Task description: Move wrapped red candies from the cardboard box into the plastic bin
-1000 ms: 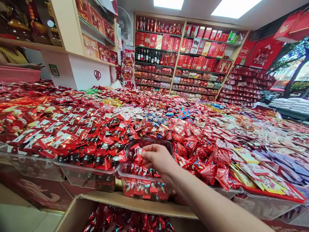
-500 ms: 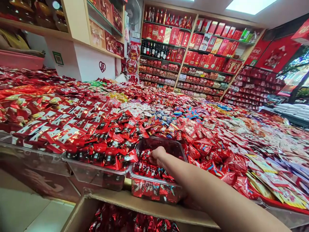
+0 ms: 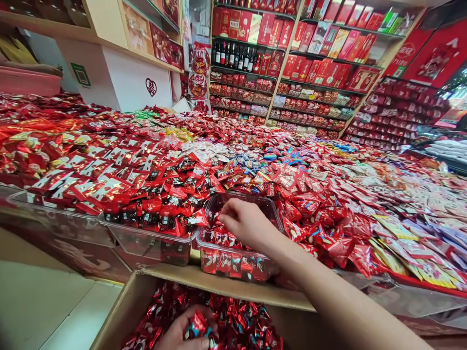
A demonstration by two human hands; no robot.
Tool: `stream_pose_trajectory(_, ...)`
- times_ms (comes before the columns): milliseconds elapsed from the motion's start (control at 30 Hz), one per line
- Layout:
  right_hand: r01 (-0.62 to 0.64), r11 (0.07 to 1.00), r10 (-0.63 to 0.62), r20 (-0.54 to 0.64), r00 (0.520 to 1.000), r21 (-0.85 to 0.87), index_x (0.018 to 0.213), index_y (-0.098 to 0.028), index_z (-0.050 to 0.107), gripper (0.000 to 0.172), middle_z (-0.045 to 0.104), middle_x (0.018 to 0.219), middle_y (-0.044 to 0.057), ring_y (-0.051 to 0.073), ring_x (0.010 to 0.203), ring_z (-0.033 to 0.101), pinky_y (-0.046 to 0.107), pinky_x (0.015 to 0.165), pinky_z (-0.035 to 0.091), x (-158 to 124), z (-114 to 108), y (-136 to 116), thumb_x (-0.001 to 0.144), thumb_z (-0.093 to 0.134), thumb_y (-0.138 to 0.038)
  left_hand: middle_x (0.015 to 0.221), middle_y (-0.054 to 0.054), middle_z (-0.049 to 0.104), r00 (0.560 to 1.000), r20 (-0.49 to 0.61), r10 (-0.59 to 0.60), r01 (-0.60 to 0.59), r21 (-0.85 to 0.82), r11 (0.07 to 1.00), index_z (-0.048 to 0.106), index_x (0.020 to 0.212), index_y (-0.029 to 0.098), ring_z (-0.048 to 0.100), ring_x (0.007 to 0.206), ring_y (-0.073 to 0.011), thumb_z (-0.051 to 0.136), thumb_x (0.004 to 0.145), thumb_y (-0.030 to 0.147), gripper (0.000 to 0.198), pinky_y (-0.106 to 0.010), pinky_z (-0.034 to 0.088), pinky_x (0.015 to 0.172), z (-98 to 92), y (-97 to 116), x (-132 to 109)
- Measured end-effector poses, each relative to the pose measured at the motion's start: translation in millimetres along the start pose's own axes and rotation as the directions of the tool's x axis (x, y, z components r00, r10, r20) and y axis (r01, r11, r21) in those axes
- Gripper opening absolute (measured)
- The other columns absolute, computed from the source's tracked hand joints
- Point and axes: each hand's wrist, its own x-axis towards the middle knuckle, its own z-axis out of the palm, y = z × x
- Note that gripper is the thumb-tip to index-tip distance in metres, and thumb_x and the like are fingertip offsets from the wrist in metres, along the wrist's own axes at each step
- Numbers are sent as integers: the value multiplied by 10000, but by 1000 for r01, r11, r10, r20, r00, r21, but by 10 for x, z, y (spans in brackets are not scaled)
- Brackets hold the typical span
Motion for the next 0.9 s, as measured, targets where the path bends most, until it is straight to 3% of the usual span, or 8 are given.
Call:
stream_pose_trajectory(67, 102, 994, -92, 179, 980, -48, 675, -172, 548, 94, 533, 598, -20, 83, 557, 439, 185, 505, 325, -532, 7, -7, 715, 497, -240, 741, 6, 606, 1000, -26, -7, 5, -79, 997, 514, 782, 192, 531, 583, -125, 686, 512, 185, 320, -266, 423, 538, 90, 93, -73)
stream_pose_trajectory(133, 15, 999, 0, 294, 956, -48, 697, -175, 531, 136, 516, 564, -26, 76, 515, 419, 177, 460, 308, -1008, 155, 175, 739, 463, -285, 800, -7, 601, 1000, -21, 7, -8, -65, 998, 500, 815, 186, 549, 675, -136, 654, 575, 157, 287, -293, 427, 646, 187, 198, -138)
stream_pose_trajectory(200, -111, 994, 108, 272, 956, -5, 774, -180, 516, 128, 521, 587, -28, 76, 516, 416, 179, 460, 307, -1336, 404, 488, 707, 510, -288, 859, -13, 600, 999, -24, 43, -44, -20, 999, 490, 835, 191, 550, 737, -136, 632, 605, 131, 276, -288, 409, 705, 267, 283, -170)
stream_pose_trajectory(267, -221, 960, 183, 212, 960, 171, 863, -181, 482, 219, 520, 625, -27, 82, 541, 436, 187, 484, 328, -1499, 672, 820, 688, 538, -301, 880, -16, 600, 997, -6, 77, -76, 98, 992, 499, 856, 190, 540, 764, -127, 625, 617, 118, 280, -271, 394, 735, 324, 323, -173)
stream_pose_trajectory(400, -308, 767, 295, 117, 948, 563, 866, -168, 464, 254, 486, 605, -38, 72, 511, 439, 191, 476, 341, -1512, 987, 1192, 700, 521, -351, 888, -20, 609, 995, 38, 97, -103, 199, 975, 528, 844, 179, 537, 779, -115, 635, 616, 118, 259, -247, 389, 756, 380, 288, -165)
stream_pose_trajectory(667, -244, 702, 304, 28, 952, 670, 687, -146, 483, 220, 457, 512, -52, 62, 456, 413, 186, 450, 330, -1478, 1041, 1205, 669, 558, -353, 899, -26, 629, 1000, -15, -13, 11, -130, 991, 448, 1006, 218, 567, 839, -140, 568, 687, 126, 353, -297, 401, 800, 347, 205, -147)
stream_pose_trajectory(767, -243, 769, 290, 16, 957, 591, 673, -154, 466, 192, 455, 526, -48, 66, 470, 409, 188, 461, 337, -1502, 1079, 1247, 685, 539, -331, 817, -6, 629, 996, -75, -45, 38, -88, 995, 483, 930, 209, 568, 797, -141, 594, 668, 173, 286, -292, 433, 741, 302, 185, -110)
stream_pose_trajectory(900, -148, 968, 158, -36, 987, 202, 708, -167, 489, 81, 514, 628, -8, 104, 582, 462, 209, 545, 382, -1560, 1095, 1264, 704, 500, -247, 667, 28, 606, 978, -194, -80, 81, -2, 997, 515, 806, 173, 561, 646, -122, 668, 575, 200, 278, -264, 451, 635, 238, 141, -71)
